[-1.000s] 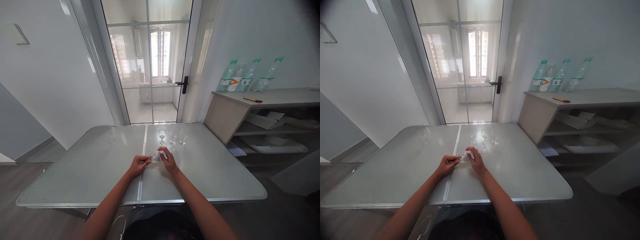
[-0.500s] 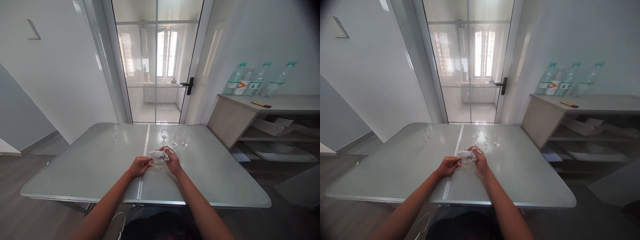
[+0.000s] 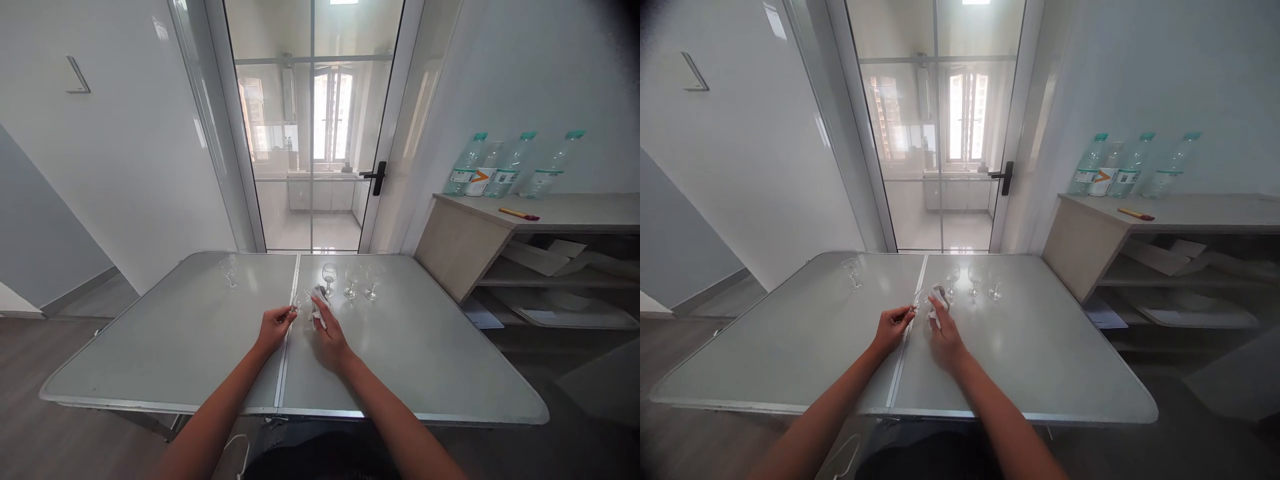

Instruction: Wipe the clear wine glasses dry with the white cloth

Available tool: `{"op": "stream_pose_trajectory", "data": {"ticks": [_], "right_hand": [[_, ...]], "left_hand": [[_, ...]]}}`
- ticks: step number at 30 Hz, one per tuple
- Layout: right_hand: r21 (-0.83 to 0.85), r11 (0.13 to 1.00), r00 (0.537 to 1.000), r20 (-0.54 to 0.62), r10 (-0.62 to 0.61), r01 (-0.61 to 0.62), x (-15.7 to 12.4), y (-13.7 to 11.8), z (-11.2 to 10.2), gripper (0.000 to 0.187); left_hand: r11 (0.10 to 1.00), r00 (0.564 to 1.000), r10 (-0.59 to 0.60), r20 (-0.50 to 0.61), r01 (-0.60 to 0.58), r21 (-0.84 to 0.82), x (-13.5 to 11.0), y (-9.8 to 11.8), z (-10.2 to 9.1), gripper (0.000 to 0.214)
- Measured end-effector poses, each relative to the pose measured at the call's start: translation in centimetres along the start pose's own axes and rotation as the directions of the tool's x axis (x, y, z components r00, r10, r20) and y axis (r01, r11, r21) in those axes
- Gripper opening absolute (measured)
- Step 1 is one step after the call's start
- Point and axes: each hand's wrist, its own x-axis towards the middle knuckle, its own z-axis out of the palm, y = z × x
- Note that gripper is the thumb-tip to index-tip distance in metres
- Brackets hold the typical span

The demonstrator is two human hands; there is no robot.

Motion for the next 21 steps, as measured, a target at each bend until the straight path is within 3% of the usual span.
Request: {"op": "stream_pose_trajectory", "data": {"ticks": [2,5,7,9,11,13,15,16,18,21], "right_hand": [[-0.239,0.954,0.979,0.136,-0.153,0.183,-0.1,0.0,-0.1,0.050],[-0.475,0.776,0.900,0.338,-0.275,0.416,0.2,0.0,-0.4,0.057],[-0.549,0.664,0.854,0.422,-0.304,0.507,0.2,0.0,-0.5,0.063],[-0.586,0.620,0.850,0.421,-0.318,0.522,0.1,-0.1,-0.5,0.064],[-0.596,0.656,0.886,0.341,-0.315,0.462,-0.1,-0.3,-0.4,0.055],[-0.533,0.782,0.946,0.208,-0.248,0.323,-0.1,-0.3,-0.5,0.039],[-0.301,0.948,0.994,0.069,-0.082,0.099,0.2,-0.2,-0.6,0.023],[-0.148,0.989,1.000,0.027,0.013,-0.009,0.4,-0.1,-0.7,0.020],[0.105,0.985,0.990,-0.008,0.140,-0.139,0.9,0.2,-0.7,0.026],[0.273,0.950,0.985,-0.043,0.167,-0.149,1.1,0.7,-0.2,0.040]], "left_hand": [[0.999,1.000,0.021,0.003,-0.021,0.035,-0.1,-0.2,0.1,0.038],[0.990,0.994,0.094,0.054,-0.099,0.100,-0.3,0.0,0.1,0.030],[0.975,0.981,0.160,0.110,-0.174,0.135,-0.6,0.4,0.1,0.027],[0.958,0.961,0.220,0.166,-0.245,0.149,-0.8,0.8,0.0,0.026],[0.931,0.931,0.284,0.229,-0.325,0.165,-1.0,1.1,0.0,0.021],[0.881,0.880,0.362,0.307,-0.431,0.197,-1.1,1.2,-0.1,0.018],[0.832,0.831,0.417,0.368,-0.512,0.214,-1.1,1.2,-0.1,0.019],[0.830,0.825,0.424,0.375,-0.519,0.205,-1.1,1.2,-0.1,0.020],[0.891,0.873,0.375,0.311,-0.432,0.140,-1.1,1.1,0.0,0.020],[0.971,0.964,0.227,0.140,-0.234,0.040,-0.6,1.2,0.3,0.023]]}}
